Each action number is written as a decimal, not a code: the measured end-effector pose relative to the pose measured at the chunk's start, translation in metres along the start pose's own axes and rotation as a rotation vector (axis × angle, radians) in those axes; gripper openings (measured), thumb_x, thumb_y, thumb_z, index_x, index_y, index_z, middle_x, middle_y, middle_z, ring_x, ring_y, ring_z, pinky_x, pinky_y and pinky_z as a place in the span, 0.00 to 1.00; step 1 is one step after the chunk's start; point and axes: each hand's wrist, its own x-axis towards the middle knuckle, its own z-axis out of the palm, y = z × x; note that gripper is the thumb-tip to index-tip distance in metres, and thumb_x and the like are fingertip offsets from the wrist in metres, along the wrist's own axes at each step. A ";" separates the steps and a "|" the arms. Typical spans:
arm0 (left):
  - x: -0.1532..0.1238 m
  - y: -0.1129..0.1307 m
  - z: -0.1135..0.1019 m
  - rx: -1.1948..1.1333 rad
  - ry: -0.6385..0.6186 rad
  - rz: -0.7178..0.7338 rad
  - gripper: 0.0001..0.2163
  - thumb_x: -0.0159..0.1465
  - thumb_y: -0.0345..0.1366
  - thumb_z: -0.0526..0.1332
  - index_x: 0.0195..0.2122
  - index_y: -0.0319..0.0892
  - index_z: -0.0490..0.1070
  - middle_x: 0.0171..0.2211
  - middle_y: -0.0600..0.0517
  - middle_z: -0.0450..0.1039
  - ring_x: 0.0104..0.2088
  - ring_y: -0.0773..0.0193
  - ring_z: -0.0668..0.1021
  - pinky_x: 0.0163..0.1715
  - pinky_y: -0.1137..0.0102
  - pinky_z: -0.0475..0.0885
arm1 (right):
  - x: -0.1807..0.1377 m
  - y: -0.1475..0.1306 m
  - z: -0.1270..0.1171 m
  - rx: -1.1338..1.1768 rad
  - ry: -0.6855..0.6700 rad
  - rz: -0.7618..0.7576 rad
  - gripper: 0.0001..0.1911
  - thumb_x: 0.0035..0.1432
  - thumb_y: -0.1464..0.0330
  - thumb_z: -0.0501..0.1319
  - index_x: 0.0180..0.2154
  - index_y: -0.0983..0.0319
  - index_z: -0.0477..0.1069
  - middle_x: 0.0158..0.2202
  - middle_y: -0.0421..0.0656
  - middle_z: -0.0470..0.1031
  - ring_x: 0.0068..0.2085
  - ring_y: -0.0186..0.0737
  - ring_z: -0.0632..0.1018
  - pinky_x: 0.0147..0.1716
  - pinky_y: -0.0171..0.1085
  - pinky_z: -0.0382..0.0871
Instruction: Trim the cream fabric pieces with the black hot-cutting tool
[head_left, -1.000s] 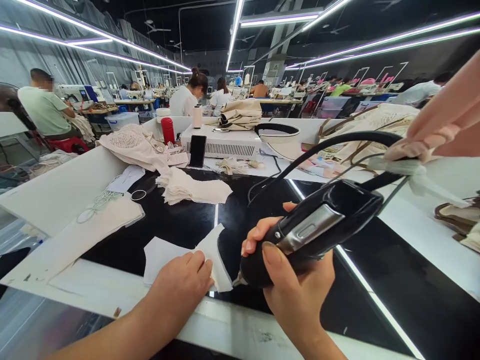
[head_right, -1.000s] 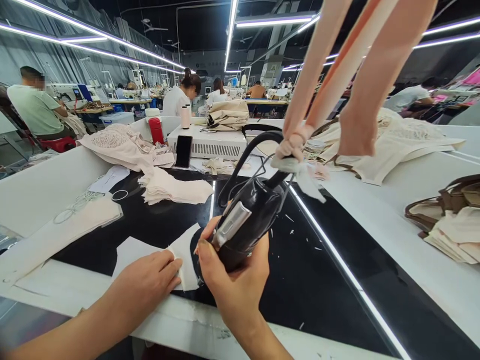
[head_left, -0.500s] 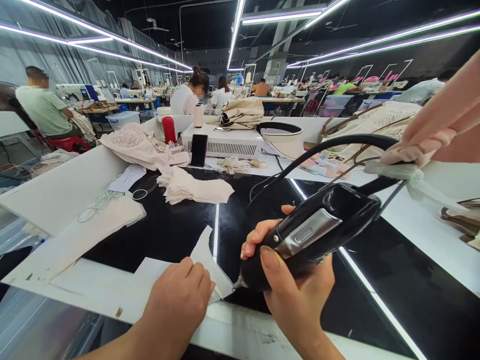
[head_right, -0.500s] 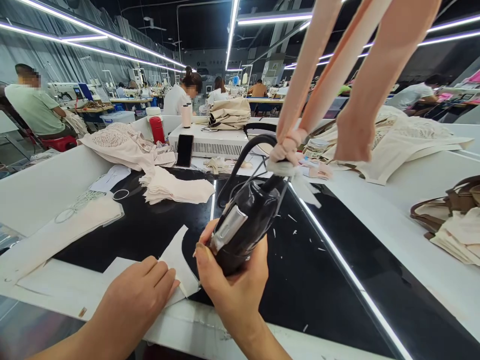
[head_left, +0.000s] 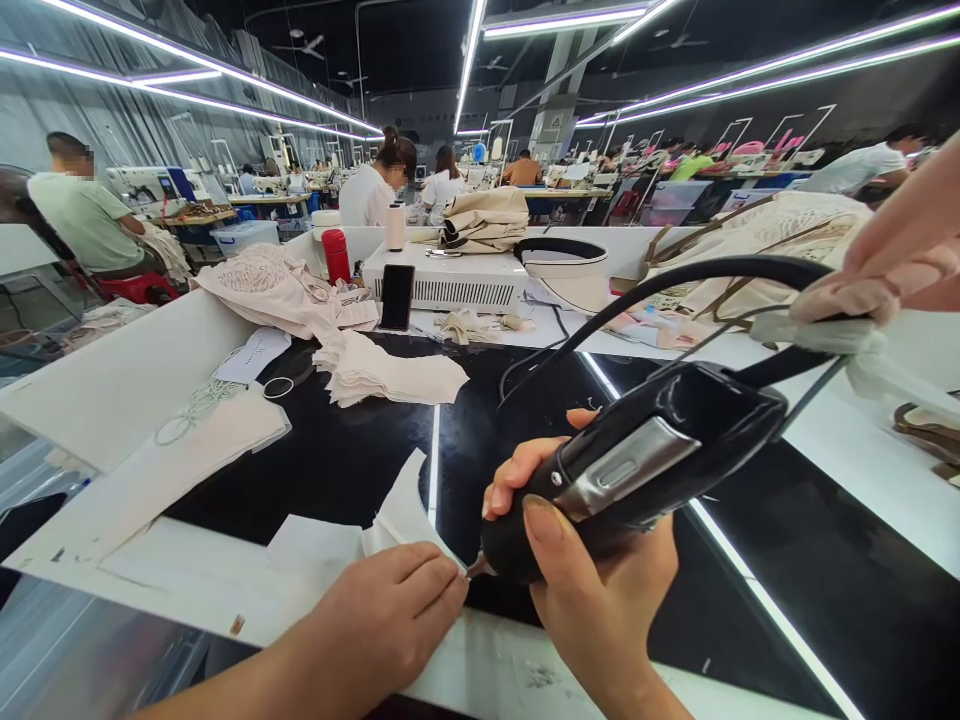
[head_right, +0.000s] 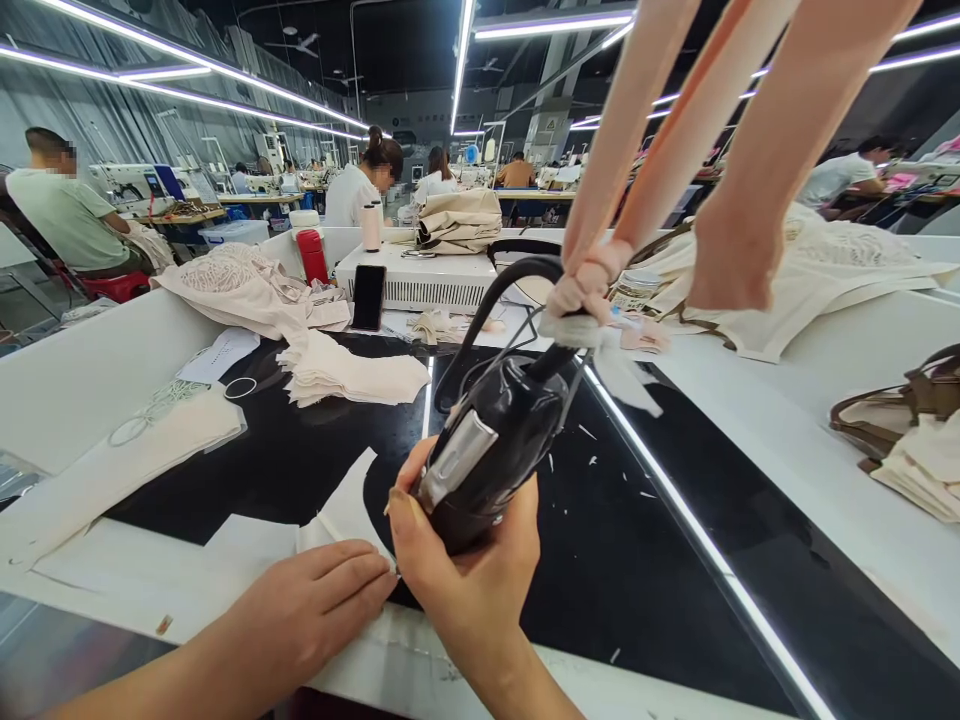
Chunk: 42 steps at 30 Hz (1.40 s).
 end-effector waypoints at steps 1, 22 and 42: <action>-0.002 -0.002 -0.001 0.001 -0.012 -0.005 0.14 0.77 0.22 0.50 0.50 0.28 0.77 0.43 0.45 0.82 0.44 0.60 0.83 0.54 0.68 0.80 | 0.000 0.000 0.000 0.003 -0.002 0.001 0.15 0.61 0.69 0.72 0.47 0.52 0.71 0.32 0.36 0.78 0.26 0.33 0.77 0.24 0.32 0.77; -0.022 0.003 0.014 -0.007 -0.027 -0.176 0.11 0.80 0.32 0.54 0.56 0.40 0.75 0.54 0.44 0.81 0.55 0.53 0.82 0.55 0.54 0.82 | 0.007 0.003 -0.003 0.008 0.039 0.020 0.22 0.60 0.63 0.75 0.54 0.51 0.72 0.32 0.35 0.79 0.26 0.35 0.79 0.26 0.36 0.78; -0.021 0.005 0.018 -0.045 -0.013 -0.228 0.11 0.78 0.35 0.58 0.58 0.43 0.74 0.56 0.42 0.80 0.58 0.52 0.82 0.58 0.53 0.81 | 0.012 0.008 0.006 -0.044 0.049 0.076 0.21 0.60 0.66 0.72 0.53 0.51 0.70 0.32 0.36 0.77 0.26 0.39 0.78 0.26 0.40 0.78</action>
